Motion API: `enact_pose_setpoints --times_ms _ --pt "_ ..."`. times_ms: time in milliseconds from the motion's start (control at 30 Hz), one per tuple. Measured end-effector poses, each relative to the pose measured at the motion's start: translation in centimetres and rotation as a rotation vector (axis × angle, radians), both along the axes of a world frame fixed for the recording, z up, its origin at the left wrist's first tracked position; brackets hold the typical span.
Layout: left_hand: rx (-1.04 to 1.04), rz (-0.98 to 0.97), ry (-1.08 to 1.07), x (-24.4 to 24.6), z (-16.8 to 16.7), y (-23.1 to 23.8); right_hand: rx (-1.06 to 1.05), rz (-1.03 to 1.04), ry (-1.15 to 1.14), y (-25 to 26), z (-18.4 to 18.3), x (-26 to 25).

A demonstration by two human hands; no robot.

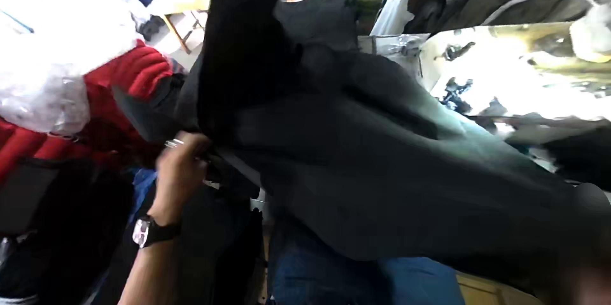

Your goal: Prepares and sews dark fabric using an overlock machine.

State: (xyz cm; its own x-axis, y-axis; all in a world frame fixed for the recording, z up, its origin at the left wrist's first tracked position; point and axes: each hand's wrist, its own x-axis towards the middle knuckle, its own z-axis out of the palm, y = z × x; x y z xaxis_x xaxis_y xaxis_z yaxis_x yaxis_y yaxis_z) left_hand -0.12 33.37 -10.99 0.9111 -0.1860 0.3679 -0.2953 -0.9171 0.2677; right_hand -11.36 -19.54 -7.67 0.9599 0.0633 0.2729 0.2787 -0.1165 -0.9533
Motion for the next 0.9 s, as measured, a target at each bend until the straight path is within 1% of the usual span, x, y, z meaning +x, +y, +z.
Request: enact_pose_setpoints --times_ms 33,67,100,167,200,233,267,300,333,400,433,467,500,567,667,700,733,767,800,833,900 --pt "-0.023 -0.063 0.222 -0.2 -2.9 0.2 -0.039 0.031 0.036 0.2 0.5 -0.1" --pt "-0.075 -0.114 0.350 -0.5 -4.5 0.1 -0.080 0.055 0.059 0.4 1.0 0.0" --pt "-0.158 -0.131 0.335 -0.7 -4.7 -0.4 -0.104 0.062 0.059 0.5 1.4 0.4" --pt "-0.394 -0.094 0.183 -1.7 -2.6 -1.8 -0.102 0.036 0.047 0.3 1.7 1.0" --pt "-0.488 -0.108 0.117 -2.2 -1.5 -2.7 -0.088 0.017 0.034 0.2 1.9 1.5" --pt "-0.527 -0.143 0.082 -2.8 -0.6 -4.0 -0.065 -0.010 0.022 0.1 2.2 2.2" --pt "-0.499 -0.179 0.074 -3.4 -0.1 -6.0 -0.016 -0.043 0.013 0.2 2.5 2.9" --pt "-0.410 -0.211 0.079 -3.9 -0.4 -8.3 0.040 -0.071 -0.003 0.3 2.7 3.6" --pt "-0.275 -0.221 0.081 -3.9 -1.6 -10.7 0.076 -0.092 -0.028 0.4 2.8 4.4" --pt "-0.039 -0.133 0.067 -2.1 -5.8 -14.1 0.129 -0.120 -0.064 0.3 2.9 5.7" --pt "-0.003 -0.073 0.017 -0.7 -7.8 -14.5 0.161 -0.125 -0.067 0.2 2.8 6.0" --pt "-0.011 -0.027 -0.054 0.8 -8.8 -14.2 0.194 -0.118 -0.064 -0.1 2.8 6.2" --pt "-0.025 0.006 -0.137 2.3 -8.6 -13.5 0.225 -0.112 -0.056 -0.4 2.8 6.1" --pt "-0.021 0.016 -0.207 3.7 -5.8 -11.2 0.256 -0.117 -0.035 -0.8 2.7 5.4" --pt "0.003 0.040 -0.374 5.9 2.3 -8.0 0.218 -0.156 -0.059 -1.8 2.0 4.8" --pt "0.008 0.033 -0.403 6.5 4.6 -7.3 0.223 -0.173 -0.068 -2.3 1.5 4.7" --pt "0.009 0.001 -0.394 6.8 6.2 -7.0 0.234 -0.187 -0.067 -2.8 1.0 4.6" --pt "0.010 -0.059 -0.338 6.5 6.7 -6.9 0.236 -0.188 -0.063 -3.2 0.8 4.4" --pt "0.005 -0.141 -0.260 5.5 6.3 -7.3 0.240 -0.190 -0.063 -3.3 0.8 4.4" --pt "-0.008 -0.221 -0.185 4.2 5.1 -8.1 0.250 -0.190 -0.064 -3.3 1.0 4.3" --pt "-0.039 -0.316 -0.060 3.0 -0.2 -10.3 0.267 -0.179 -0.047 -3.1 0.7 4.1"
